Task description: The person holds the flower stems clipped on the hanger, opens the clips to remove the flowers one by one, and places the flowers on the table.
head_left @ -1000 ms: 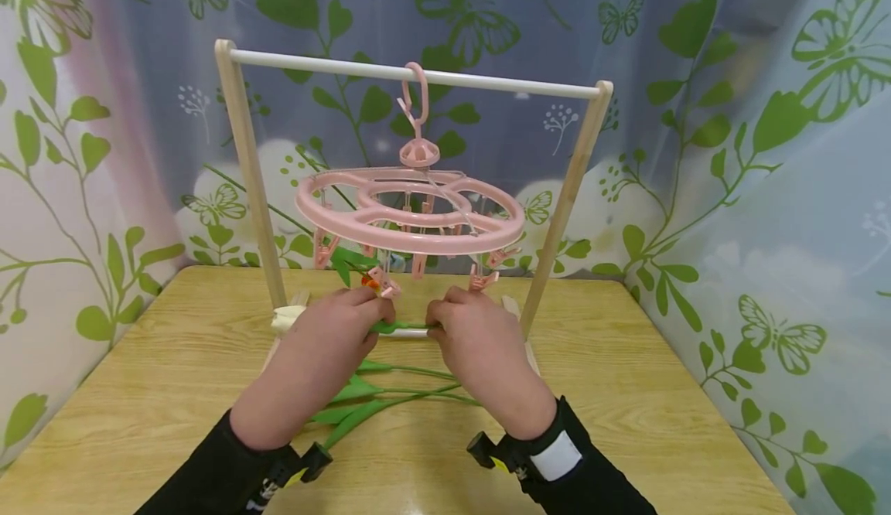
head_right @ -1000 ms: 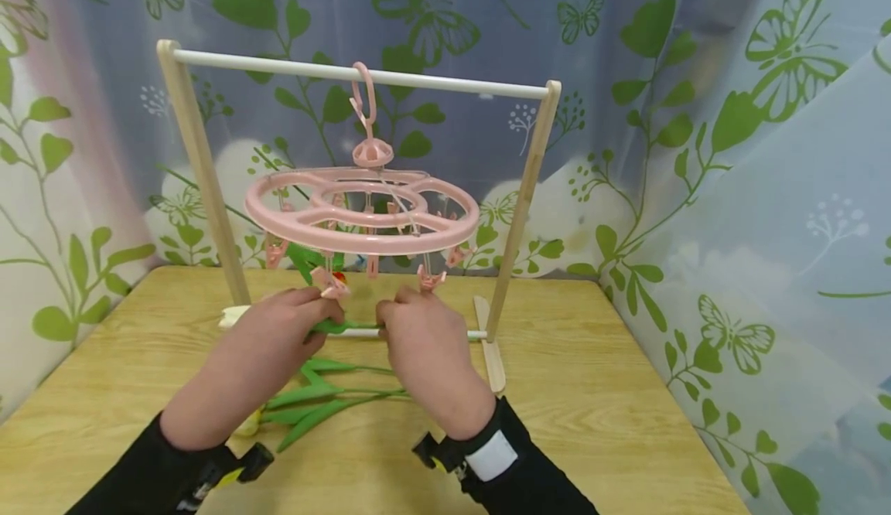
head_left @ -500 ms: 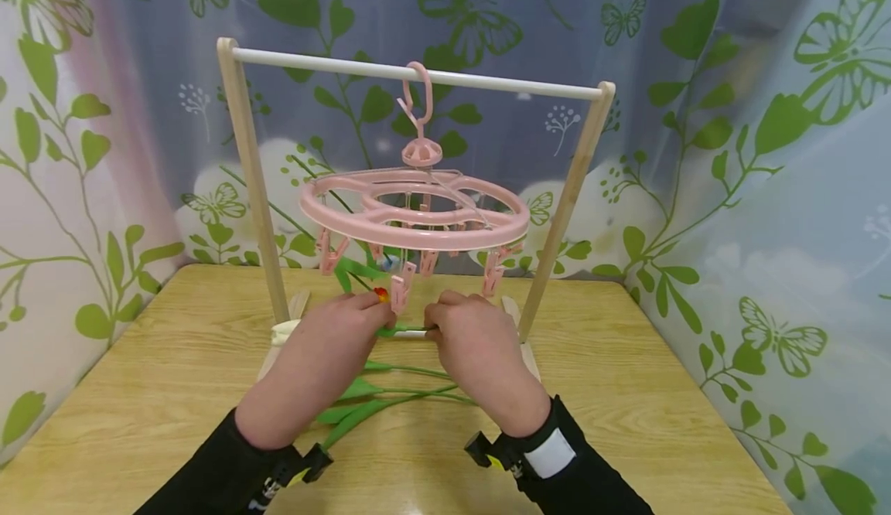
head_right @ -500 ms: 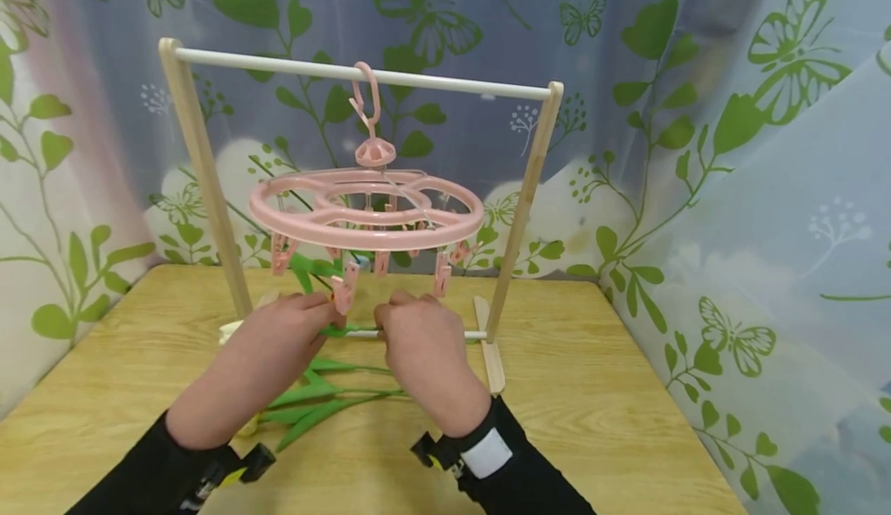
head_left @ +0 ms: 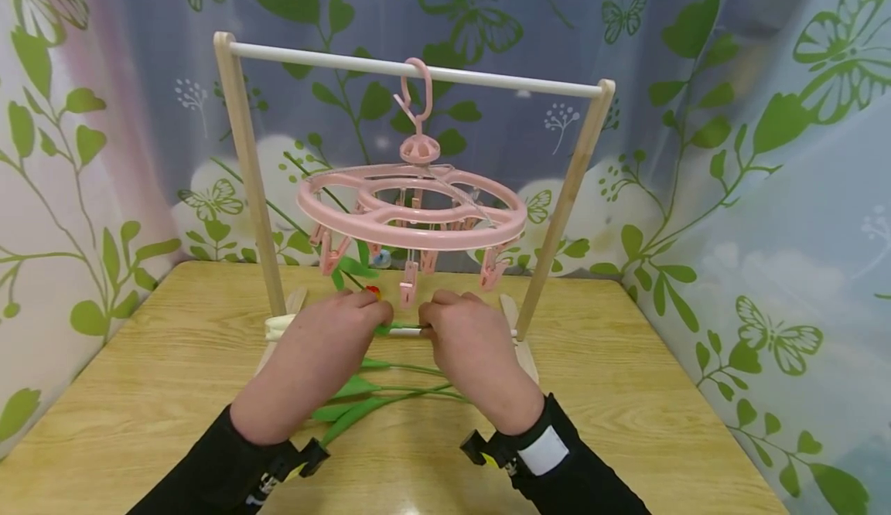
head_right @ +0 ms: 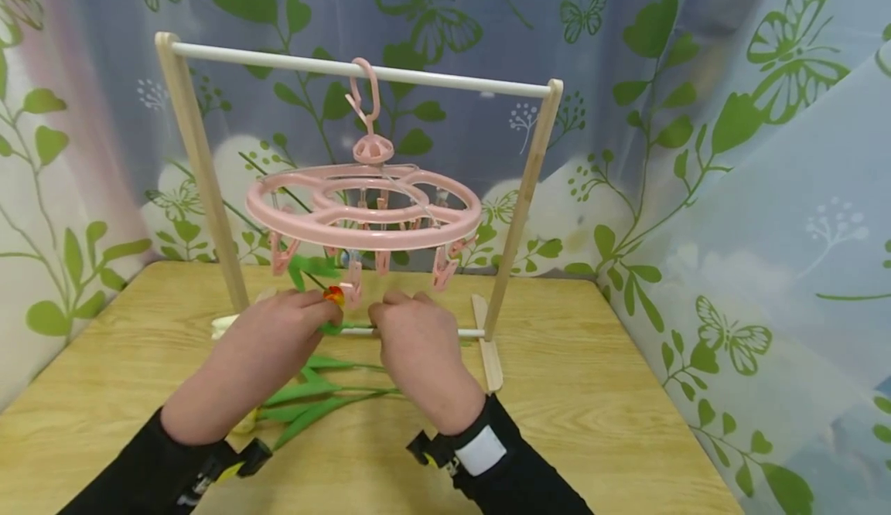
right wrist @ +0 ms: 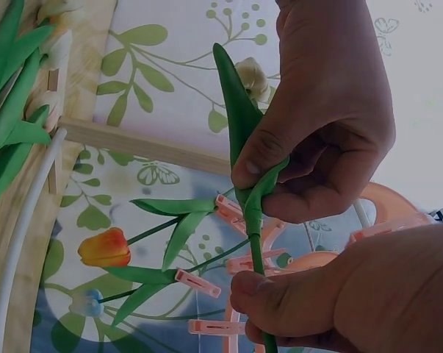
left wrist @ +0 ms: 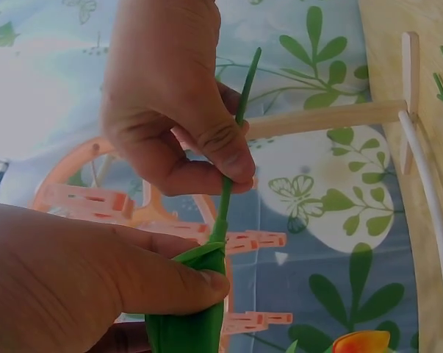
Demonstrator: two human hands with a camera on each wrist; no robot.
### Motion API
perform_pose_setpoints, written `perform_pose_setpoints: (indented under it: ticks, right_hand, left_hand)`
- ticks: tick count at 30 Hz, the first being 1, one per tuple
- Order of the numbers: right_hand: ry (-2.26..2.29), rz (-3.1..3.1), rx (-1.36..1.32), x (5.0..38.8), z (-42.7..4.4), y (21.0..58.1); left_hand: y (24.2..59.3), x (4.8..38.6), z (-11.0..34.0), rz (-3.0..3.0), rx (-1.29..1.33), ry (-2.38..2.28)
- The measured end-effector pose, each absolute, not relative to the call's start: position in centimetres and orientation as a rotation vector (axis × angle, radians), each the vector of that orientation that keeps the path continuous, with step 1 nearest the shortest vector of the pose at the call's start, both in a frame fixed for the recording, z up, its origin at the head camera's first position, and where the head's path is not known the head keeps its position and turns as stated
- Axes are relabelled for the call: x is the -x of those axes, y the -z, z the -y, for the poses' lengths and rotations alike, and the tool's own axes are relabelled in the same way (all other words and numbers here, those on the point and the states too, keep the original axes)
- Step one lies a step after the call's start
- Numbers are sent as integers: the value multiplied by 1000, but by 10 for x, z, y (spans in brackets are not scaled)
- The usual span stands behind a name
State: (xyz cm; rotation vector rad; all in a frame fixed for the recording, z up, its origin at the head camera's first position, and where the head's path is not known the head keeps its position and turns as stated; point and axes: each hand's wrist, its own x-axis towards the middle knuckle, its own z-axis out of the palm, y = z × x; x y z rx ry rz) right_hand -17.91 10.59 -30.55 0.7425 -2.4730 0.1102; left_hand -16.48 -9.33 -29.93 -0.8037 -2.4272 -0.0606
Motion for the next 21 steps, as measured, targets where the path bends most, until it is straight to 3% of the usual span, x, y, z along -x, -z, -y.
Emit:
perform_pose_setpoints:
  ticks: [21]
  right_hand:
    - [-65, 2520, -762, 179, -104, 310]
  left_hand:
    - [306, 171, 93, 2451, 845, 30]
